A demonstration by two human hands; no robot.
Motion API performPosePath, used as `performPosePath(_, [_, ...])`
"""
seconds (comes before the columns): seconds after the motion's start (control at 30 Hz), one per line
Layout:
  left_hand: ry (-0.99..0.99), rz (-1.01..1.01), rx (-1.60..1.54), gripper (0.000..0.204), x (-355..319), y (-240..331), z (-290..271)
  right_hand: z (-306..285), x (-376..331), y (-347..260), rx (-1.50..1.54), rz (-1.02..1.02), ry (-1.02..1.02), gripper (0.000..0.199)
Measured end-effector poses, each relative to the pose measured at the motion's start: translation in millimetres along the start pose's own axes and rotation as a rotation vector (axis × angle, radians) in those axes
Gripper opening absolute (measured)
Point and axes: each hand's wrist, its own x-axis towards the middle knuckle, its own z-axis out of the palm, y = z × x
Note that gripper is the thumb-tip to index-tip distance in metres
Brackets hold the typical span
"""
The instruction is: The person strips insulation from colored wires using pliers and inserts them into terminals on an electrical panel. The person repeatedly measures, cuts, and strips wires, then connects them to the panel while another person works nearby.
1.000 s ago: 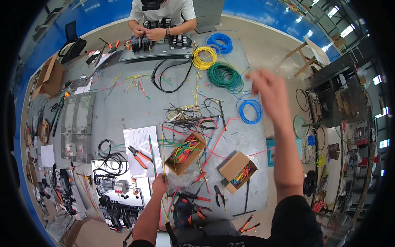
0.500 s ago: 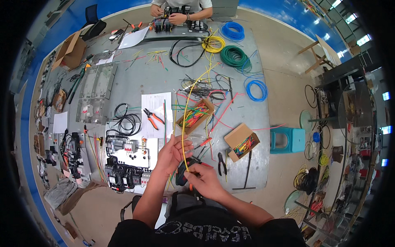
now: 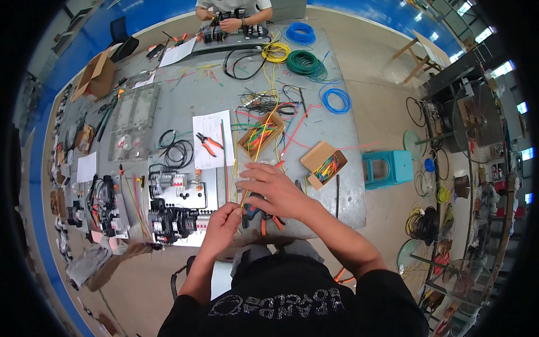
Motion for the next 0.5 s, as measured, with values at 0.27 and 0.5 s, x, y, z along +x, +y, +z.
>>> performPosePath(0.27, [0.042,0.115,0.644,0.012,-74.2,18.9,17.4,12.7,-46.6,-3.2,-0.070,-0.212,-0.348,0.014])
performPosePath(0.5, [0.054,0.181,1.013,0.010,-149.0,67.5,-0.3,-6.9,-61.4,43.6,-0.166,-0.324,-0.291,0.013])
